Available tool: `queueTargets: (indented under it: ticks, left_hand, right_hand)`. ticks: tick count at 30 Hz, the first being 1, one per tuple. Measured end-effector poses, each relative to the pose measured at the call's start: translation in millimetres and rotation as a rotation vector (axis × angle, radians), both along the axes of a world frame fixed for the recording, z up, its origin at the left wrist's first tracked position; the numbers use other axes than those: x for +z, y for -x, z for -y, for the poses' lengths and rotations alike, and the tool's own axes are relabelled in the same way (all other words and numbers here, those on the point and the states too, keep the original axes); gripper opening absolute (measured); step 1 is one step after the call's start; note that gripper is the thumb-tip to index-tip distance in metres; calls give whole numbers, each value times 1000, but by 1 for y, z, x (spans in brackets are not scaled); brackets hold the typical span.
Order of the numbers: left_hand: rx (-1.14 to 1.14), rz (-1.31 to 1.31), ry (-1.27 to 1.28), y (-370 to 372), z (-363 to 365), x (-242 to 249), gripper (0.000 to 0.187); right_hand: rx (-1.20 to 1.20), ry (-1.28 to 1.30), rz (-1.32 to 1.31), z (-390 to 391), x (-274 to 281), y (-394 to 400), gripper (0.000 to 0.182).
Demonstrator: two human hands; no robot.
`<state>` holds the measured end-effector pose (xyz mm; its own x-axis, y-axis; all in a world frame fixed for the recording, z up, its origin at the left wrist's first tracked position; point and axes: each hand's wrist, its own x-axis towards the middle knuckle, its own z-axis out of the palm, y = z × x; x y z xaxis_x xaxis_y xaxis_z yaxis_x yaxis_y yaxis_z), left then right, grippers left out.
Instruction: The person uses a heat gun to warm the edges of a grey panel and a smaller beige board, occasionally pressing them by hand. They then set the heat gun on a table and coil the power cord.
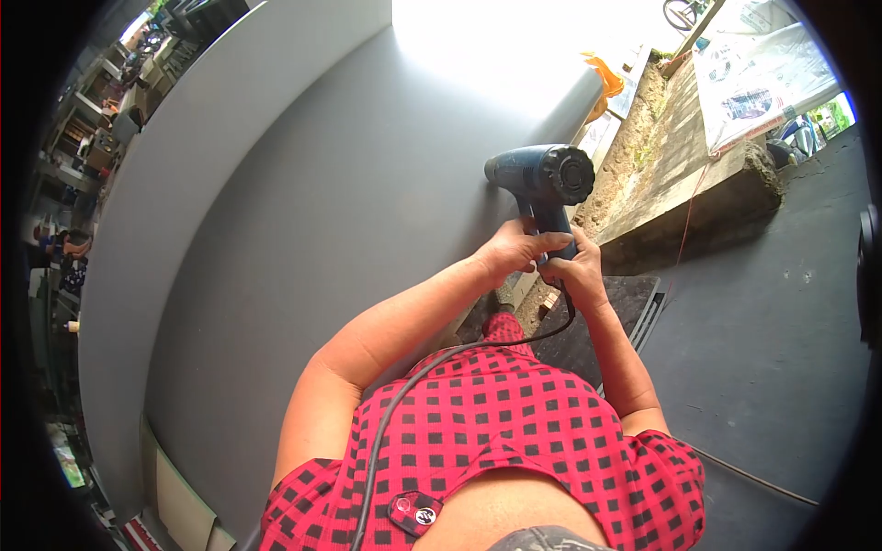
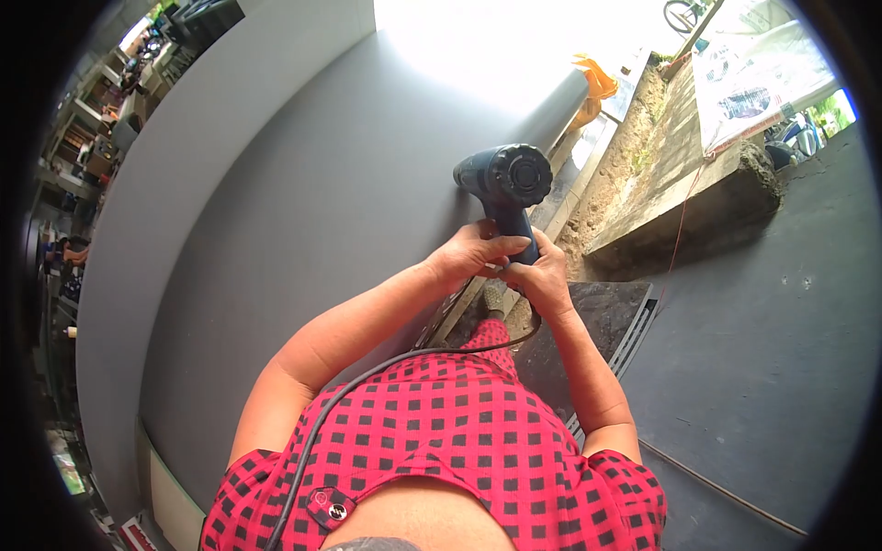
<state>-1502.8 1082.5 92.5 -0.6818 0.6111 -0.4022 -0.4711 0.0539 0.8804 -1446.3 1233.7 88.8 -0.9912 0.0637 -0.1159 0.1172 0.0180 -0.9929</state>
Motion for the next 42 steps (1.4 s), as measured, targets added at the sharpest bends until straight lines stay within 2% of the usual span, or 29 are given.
queueTargets:
  ticks: [3, 6, 8, 10, 15, 21, 23, 24, 26, 28, 30, 32, 33, 35, 36, 38, 39, 40, 42]
  left_hand:
    - [33, 84, -152, 7, -18, -10, 49]
    - [152, 5, -200, 13, -35, -11, 46]
    - [179, -12, -202, 19, -44, -9, 42]
    - [209, -24, -177, 23, -52, -5, 38]
    - [238, 11, -156, 34, -75, 1, 36]
    - [219, 132, -175, 68, -103, 16, 39]
    - [170, 42, -129, 95, -117, 18, 39]
    - [138, 31, -175, 112, -126, 15, 45]
    - [282, -42, -118, 133, -136, 17, 57]
    - [374, -274, -117, 153, -139, 18, 68]
    - [387, -358, -13, 170, -130, 15, 71]
    - [392, -556, 260, 184, -114, -6, 75]
    - [390, -554, 263, 190, -102, -19, 75]
    - [253, -757, 743, 197, -77, -39, 86]
    - [252, -754, 748, 197, -70, -43, 86]
    - [50, -698, 1176, 199, -59, -50, 96]
    - [-30, -588, 1206, 204, -54, -50, 104]
    - [-28, -585, 1209, 206, -51, -50, 104]
    - [-163, -606, 1320, 207, -49, -50, 108]
  right_hand:
    - [41, 33, 22, -11, 0, 10, 41]
    - [104, 57, 11, -23, 2, 23, 49]
    - [139, 4, -2, -32, 3, 32, 51]
    - [119, -16, -31, -37, 9, 39, 44]
    - [193, 32, 74, -65, 16, 58, 54]
    - [183, 49, 52, -94, 27, 93, 51]
    - [149, 47, 110, -114, 23, 114, 53]
    - [127, 46, 113, -122, 28, 129, 47]
    - [36, 148, 29, -135, 25, 162, 38]
    - [-40, 113, -37, -152, 23, 197, 31]
    - [-53, 46, -79, -174, 16, 232, 26]
    - [-88, 56, -112, -189, 10, 259, 26]
    - [-88, 59, -109, -194, 9, 269, 26]
    - [-171, 54, -74, -200, 8, 286, 26]
    - [-169, 57, -71, -202, 7, 292, 26]
    - [-202, 32, -26, -205, 5, 304, 26]
    - [-197, 33, -29, -207, 3, 309, 25]
    - [-193, 35, -28, -207, 1, 313, 25]
    - [-209, 42, -38, -208, -1, 318, 25]
